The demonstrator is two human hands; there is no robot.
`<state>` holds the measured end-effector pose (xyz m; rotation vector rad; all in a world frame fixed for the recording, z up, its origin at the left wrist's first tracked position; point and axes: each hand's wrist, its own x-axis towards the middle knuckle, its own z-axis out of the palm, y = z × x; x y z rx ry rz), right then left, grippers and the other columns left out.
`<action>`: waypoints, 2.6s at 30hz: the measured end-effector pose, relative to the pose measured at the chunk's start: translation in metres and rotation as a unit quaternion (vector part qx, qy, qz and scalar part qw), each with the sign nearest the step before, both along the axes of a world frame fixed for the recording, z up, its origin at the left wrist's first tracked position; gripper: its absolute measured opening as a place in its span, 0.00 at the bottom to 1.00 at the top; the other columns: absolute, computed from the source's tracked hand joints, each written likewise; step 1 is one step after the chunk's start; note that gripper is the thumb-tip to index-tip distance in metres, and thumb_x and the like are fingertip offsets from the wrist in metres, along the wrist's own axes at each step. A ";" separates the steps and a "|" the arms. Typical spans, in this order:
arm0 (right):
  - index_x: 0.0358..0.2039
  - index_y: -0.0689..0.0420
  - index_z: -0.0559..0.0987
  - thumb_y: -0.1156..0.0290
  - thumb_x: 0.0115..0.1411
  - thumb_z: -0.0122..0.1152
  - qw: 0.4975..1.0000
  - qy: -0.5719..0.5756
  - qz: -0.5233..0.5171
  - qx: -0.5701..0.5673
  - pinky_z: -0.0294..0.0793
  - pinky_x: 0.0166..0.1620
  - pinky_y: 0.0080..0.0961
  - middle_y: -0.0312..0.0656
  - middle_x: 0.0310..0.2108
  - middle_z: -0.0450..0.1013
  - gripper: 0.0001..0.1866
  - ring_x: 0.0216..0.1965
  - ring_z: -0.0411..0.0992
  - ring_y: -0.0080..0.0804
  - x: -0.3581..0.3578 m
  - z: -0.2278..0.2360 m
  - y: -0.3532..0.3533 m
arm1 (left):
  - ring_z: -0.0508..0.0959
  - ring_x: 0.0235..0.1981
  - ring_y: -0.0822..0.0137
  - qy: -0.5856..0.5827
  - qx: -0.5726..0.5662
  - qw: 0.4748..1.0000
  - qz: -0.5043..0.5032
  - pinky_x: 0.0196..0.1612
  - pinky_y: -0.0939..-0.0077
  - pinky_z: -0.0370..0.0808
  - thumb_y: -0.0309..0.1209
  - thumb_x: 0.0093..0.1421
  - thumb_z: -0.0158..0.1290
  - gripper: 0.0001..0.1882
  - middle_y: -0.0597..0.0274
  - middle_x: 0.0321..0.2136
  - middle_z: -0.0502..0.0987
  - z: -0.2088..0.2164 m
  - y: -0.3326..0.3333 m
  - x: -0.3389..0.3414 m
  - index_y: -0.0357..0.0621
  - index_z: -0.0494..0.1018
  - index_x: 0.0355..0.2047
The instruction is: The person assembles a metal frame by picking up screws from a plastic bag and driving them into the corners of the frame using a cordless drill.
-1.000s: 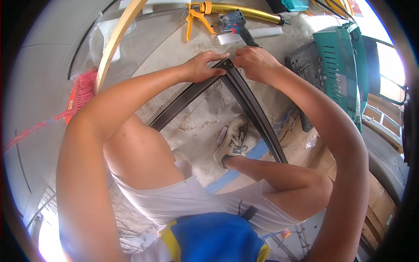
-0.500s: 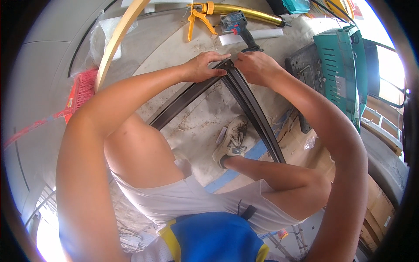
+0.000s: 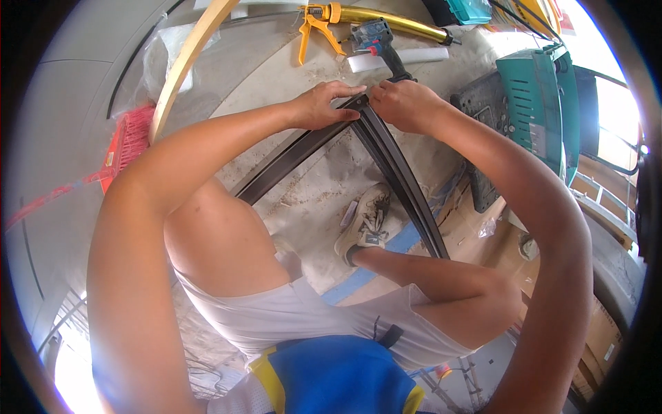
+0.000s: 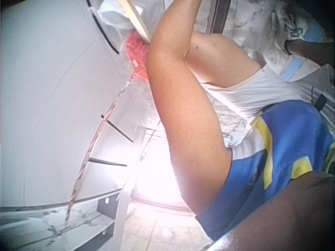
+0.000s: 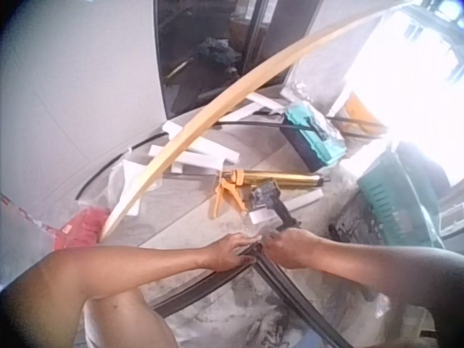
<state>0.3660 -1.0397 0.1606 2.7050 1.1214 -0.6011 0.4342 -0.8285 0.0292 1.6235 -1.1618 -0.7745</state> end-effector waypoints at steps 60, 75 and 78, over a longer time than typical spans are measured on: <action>0.29 0.60 0.86 0.58 0.67 0.55 0.772 -0.049 -0.634 0.004 0.80 0.42 0.44 0.56 0.32 0.81 0.20 0.37 0.82 0.55 -0.047 0.004 0.087 | 0.64 0.66 0.48 -0.023 0.033 0.996 0.074 0.70 0.62 0.62 0.28 0.50 0.60 0.48 0.48 0.64 0.64 0.032 0.018 -0.036 0.50 0.56 0.73; 0.32 0.56 0.83 0.55 0.69 0.54 0.784 -0.068 -0.607 0.114 0.76 0.41 0.53 0.57 0.27 0.79 0.19 0.34 0.77 0.64 -0.063 -0.010 0.066 | 0.65 0.66 0.51 -0.012 0.056 0.996 0.071 0.68 0.62 0.65 0.32 0.52 0.59 0.47 0.52 0.63 0.64 0.039 0.018 -0.035 0.53 0.57 0.73; 0.33 0.56 0.81 0.60 0.67 0.58 0.786 -0.089 -0.577 0.202 0.75 0.37 0.51 0.55 0.26 0.78 0.13 0.32 0.76 0.62 -0.064 -0.018 0.057 | 0.66 0.65 0.52 -0.037 0.049 0.996 0.068 0.67 0.62 0.66 0.33 0.52 0.59 0.46 0.53 0.63 0.64 0.035 0.019 -0.035 0.54 0.57 0.73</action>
